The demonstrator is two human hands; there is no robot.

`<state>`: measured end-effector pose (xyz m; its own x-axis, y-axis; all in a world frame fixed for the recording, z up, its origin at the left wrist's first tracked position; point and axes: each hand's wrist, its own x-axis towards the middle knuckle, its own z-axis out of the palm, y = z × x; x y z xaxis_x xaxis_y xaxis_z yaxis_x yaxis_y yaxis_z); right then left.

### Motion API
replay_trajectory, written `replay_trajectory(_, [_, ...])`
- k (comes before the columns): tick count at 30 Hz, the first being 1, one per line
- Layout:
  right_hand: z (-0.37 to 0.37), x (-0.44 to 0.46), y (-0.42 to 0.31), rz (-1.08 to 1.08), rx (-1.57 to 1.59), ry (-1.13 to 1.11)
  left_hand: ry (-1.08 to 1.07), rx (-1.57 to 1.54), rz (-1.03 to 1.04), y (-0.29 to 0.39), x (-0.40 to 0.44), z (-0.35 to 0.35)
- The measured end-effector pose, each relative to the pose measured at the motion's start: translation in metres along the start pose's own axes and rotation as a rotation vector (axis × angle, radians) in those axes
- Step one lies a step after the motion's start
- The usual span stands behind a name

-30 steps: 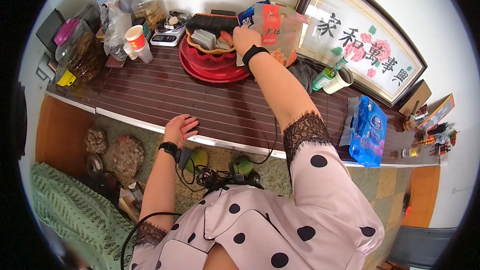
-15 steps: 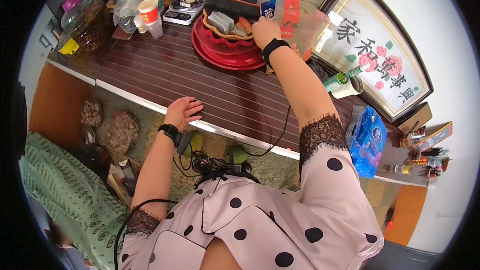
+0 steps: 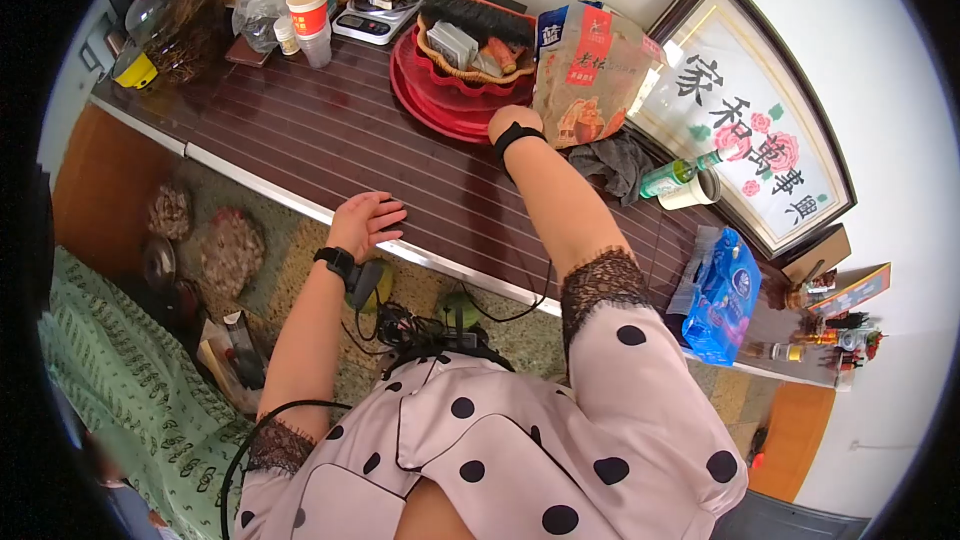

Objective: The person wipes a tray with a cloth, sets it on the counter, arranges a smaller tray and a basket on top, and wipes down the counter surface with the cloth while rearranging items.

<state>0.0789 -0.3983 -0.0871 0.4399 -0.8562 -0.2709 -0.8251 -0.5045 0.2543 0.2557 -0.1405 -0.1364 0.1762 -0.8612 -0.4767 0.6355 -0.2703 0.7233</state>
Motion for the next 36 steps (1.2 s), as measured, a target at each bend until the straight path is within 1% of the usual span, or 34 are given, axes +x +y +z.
replay_trajectory(1, [0.008, 0.005, 0.001, 0.04, 0.017, -0.035, 0.001, 0.002, 0.002, 0.0, 0.0, 0.0])
replay_trajectory(5, [0.028, 0.022, 0.006, 0.014, 0.012, -0.015, -0.007, 0.004, -0.006, 0.001, -0.002, 0.001])
replay_trajectory(7, [0.027, 0.024, 0.006, 0.116, 0.156, 0.003, 0.0, -0.005, -0.008, 0.001, -0.001, 0.001])
replay_trajectory(10, [0.027, 0.029, 0.003, 0.179, 0.227, 0.029, -0.007, 0.011, -0.017, 0.001, 0.0, 0.001])
replay_trajectory(14, [0.01, 0.024, 0.0, 0.209, 0.161, 0.033, 0.0, 0.034, -0.02, 0.002, 0.001, 0.001])
replay_trajectory(16, [0.002, 0.022, 0.003, 0.235, 0.12, -0.037, -0.011, 0.023, -0.032, 0.001, 0.002, 0.0])
replay_trajectory(17, [0.011, 0.032, 0.006, 0.3, 0.165, -0.014, -0.011, 0.029, -0.033, 0.001, 0.002, -0.001])
replay_trajectory(18, [0.008, 0.033, 0.007, 0.315, 0.173, -0.009, -0.012, 0.033, -0.034, 0.002, 0.002, 0.0])
replay_trajectory(20, [0.005, 0.035, 0.005, 0.366, 0.102, -0.122, -0.018, 0.043, -0.038, 0.002, 0.001, 0.0])
replay_trajectory(21, [0.012, 0.047, 0.006, 0.427, 0.1, -0.157, -0.022, 0.043, -0.036, 0.002, 0.001, 0.0])
replay_trajectory(25, [0.02, 0.054, 0.003, 0.441, 0.133, -0.168, -0.003, 0.012, -0.025, 0.002, 0.001, 0.001])
replay_trajectory(27, [0.017, 0.051, 0.0, 0.379, 0.073, -0.181, 0.0, 0.001, -0.025, 0.002, 0.002, 0.001])
replay_trajectory(30, [0.014, 0.039, -0.007, 0.332, 0.077, -0.173, -0.008, 0.018, -0.042, 0.001, 0.002, -0.001])
replay_trajectory(34, [0.01, 0.038, -0.005, 0.338, 0.081, -0.176, -0.004, 0.021, -0.033, 0.003, 0.002, 0.002])
replay_trajectory(36, [0.013, 0.036, 0.001, 0.321, 0.113, -0.141, 0.002, 0.015, -0.03, 0.002, 0.0, 0.002])
